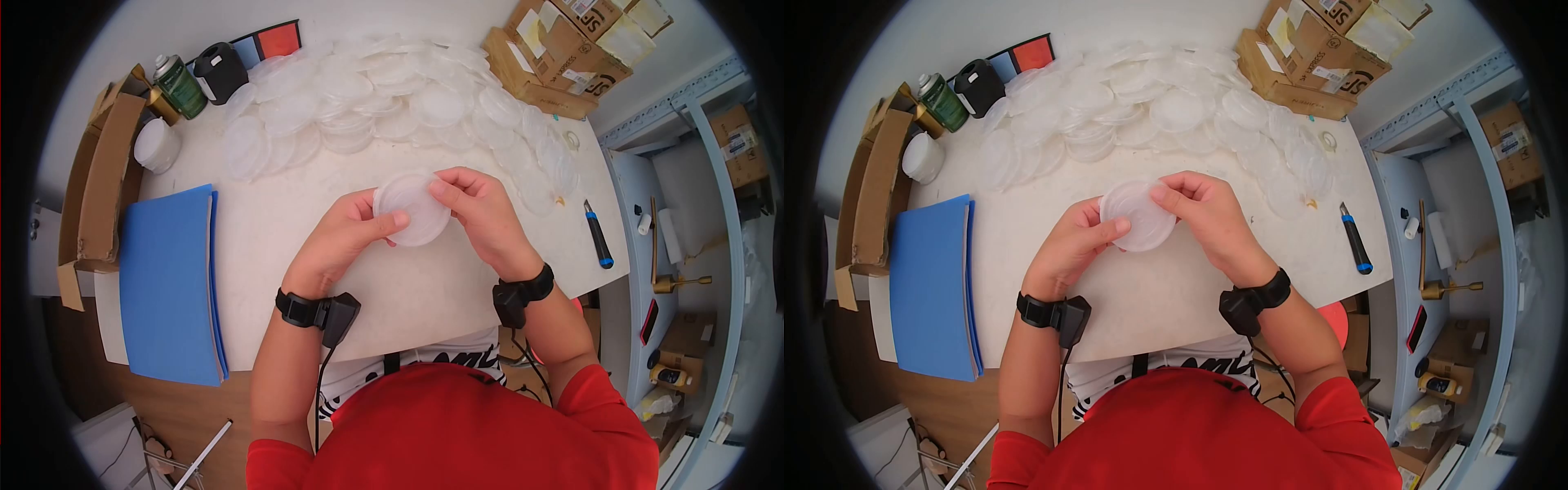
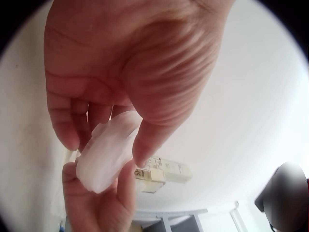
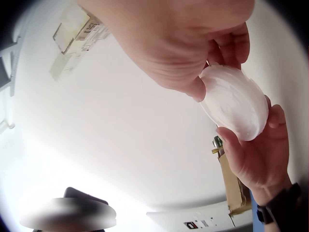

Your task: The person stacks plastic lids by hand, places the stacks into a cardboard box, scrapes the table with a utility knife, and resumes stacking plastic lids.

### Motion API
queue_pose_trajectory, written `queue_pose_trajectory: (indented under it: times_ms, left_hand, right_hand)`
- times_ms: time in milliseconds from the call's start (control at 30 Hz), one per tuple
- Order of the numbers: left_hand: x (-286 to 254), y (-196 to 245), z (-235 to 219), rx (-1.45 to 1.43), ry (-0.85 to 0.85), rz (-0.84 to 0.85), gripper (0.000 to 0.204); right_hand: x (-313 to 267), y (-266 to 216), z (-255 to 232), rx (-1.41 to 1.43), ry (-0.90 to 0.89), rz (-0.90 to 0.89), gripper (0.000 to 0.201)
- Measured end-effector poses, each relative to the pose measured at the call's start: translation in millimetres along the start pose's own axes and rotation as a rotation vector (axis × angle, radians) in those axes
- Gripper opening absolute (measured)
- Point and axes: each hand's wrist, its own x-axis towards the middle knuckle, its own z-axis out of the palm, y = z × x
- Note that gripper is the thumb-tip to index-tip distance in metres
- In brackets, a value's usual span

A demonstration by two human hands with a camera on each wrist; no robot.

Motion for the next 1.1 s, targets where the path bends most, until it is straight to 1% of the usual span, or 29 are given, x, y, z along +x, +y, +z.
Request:
queue_pose_trajectory:
  times_ms: [133,567,700,767,833,933,1100]
  left_hand:
    - [-0.8,1.2,1.9,0.021,-0.036,0.02,0.045]
    - [2.1,-2.3,1.7,0.012,-0.042,0.009,0.04]
    - [3.9,-3.1,0.8,0.0,-0.021,0.008,0.04]
    - [4.0,-1.6,1.6,-0.039,0.044,0.025,0.038]
    - [5.3,-3.7,-0.1,-0.058,0.06,0.039,0.037]
    - [6.2,-4.4,-1.0,-0.083,0.08,0.051,0.037]
    - [6.2,-3.0,-0.5,-0.102,0.101,0.041,0.038]
  right_hand:
    - [-0.1,1.7,-0.7,0.114,0.073,0.016,0.026]
    - [-2.2,2.7,-0.9,0.111,0.085,0.015,0.025]
    - [-2.2,2.5,-1.5,0.104,0.048,0.02,0.029]
    - [-2.5,3.9,-2.7,0.096,0.028,0.021,0.032]
    - [-3.5,5.7,-3.3,0.036,-0.015,0.028,0.038]
    - [-3.5,6.5,-2.9,0.033,-0.032,0.045,0.041]
    - [-3.4,7.6,-2.7,0.023,-0.037,0.038,0.04]
